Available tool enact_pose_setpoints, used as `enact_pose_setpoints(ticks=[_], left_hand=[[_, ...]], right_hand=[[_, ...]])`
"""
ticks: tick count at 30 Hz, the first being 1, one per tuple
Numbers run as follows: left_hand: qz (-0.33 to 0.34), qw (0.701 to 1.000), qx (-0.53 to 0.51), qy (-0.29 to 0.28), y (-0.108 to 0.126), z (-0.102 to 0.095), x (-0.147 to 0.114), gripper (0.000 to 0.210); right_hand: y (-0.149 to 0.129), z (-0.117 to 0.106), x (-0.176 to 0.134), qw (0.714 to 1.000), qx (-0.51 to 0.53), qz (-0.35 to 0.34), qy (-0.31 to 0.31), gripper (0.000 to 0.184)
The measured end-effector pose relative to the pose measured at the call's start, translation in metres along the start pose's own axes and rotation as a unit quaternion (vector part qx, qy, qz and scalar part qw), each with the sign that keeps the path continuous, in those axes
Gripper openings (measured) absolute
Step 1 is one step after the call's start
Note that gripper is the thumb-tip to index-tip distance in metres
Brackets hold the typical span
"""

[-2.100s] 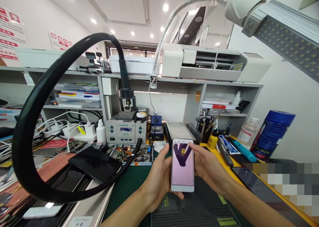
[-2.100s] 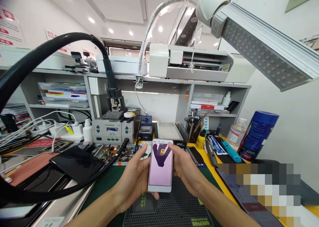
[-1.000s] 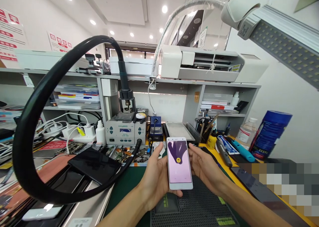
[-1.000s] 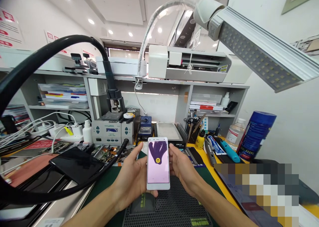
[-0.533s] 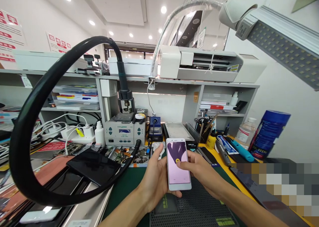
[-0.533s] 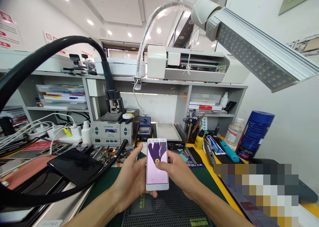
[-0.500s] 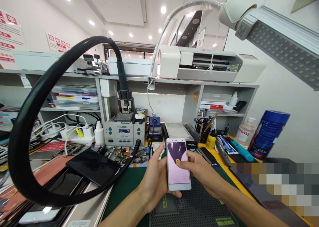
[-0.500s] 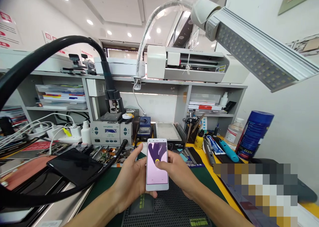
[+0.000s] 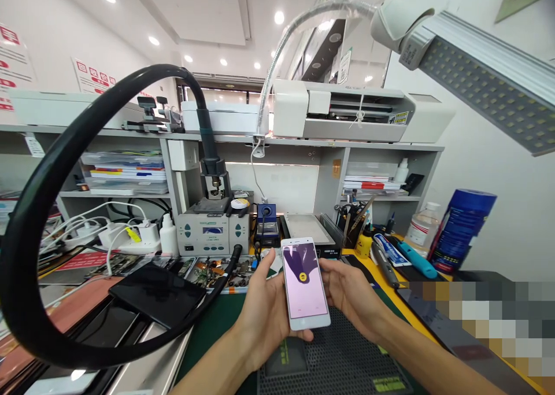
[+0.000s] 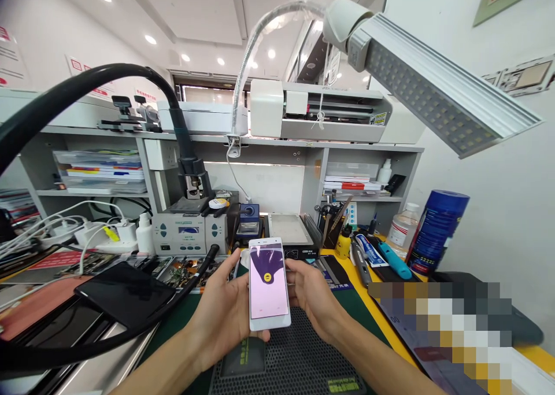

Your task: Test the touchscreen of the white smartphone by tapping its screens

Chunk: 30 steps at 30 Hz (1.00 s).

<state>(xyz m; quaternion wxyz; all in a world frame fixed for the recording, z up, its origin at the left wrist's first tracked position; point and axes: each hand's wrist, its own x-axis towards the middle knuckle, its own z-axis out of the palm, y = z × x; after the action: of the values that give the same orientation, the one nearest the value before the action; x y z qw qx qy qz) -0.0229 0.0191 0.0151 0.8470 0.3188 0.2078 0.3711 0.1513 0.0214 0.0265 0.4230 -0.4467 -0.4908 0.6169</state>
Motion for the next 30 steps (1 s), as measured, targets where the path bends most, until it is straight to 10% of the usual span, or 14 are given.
enact_pose_setpoints(ticks=[23,30], left_hand=[[0.065,0.991,0.117,-0.005,-0.025,0.008,0.001,0.071],[0.044,0.995,0.086,-0.018,-0.017,0.004,0.002,0.077]], right_hand=[[0.017,0.015,0.0,0.973,-0.16,-0.095,0.137,0.047],[0.015,0.008,-0.005,0.994,-0.06,-0.058,0.065,0.056]])
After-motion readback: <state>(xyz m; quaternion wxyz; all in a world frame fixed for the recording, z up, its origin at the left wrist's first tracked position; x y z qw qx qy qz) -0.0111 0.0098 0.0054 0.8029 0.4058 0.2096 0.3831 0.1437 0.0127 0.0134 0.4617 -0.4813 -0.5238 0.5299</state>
